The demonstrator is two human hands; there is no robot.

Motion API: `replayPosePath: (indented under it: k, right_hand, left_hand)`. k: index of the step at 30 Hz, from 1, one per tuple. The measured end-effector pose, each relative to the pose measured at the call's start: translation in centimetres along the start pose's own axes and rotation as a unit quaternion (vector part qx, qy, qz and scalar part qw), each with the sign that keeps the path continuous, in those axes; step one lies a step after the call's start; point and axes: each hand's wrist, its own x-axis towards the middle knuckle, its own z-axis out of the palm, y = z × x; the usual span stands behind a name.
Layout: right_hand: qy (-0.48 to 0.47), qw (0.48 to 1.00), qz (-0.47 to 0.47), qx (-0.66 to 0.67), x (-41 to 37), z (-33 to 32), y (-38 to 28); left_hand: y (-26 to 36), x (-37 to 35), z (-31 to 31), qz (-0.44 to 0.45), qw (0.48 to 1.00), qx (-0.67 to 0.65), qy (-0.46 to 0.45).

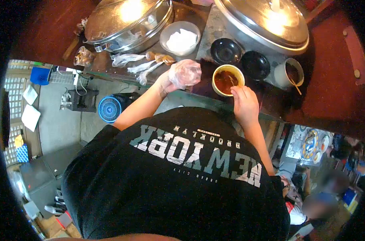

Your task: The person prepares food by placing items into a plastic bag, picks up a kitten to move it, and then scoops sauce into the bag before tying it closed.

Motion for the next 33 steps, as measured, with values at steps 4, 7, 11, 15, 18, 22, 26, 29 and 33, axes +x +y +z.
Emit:
replayPosePath:
  k: [4,7,11,15,18,22,26,29,33]
  right_hand:
    - [0.018,1.0,0.022,0.012,-0.5,-0.7,-0.2]
    - [0.046,0.997,0.045,0.036,-1.0,-1.1,-0.5]
    - [0.066,0.994,0.069,0.056,-1.4,-1.0,-1.0]
    - [0.09,0.991,0.077,0.057,-1.7,-0.9,-1.0]
    - [0.108,0.965,0.188,0.146,-1.9,-0.7,-1.1]
    - [0.241,0.831,0.34,0.369,-2.7,0.8,1.1]
    - [0.303,0.712,0.378,0.509,-3.1,1.5,2.6]
    - [0.307,0.685,0.393,0.532,-3.4,1.6,2.8]
    - [0.313,0.667,0.41,0.537,-3.7,1.7,3.0]
  left_hand:
    - [-0.4,0.8,-1.5,-0.024,0.997,-0.07,0.003]
    - [-0.5,1.3,-1.5,-0.031,0.992,-0.118,-0.023]
    - [-1.0,1.6,-1.0,-0.037,0.984,-0.165,-0.063]
    - [-1.1,2.0,-1.5,-0.052,0.988,-0.132,-0.061]
    - [-1.3,2.2,-1.5,-0.062,0.986,-0.134,-0.074]
    - [-1.1,1.9,-0.7,-0.043,0.99,-0.107,-0.076]
    - [-1.5,2.1,-1.3,-0.048,0.992,-0.105,-0.051]
    - [-1.7,2.2,-1.7,-0.058,0.991,-0.107,-0.052]
    - [-1.8,2.0,-1.2,-0.066,0.991,-0.105,-0.05]
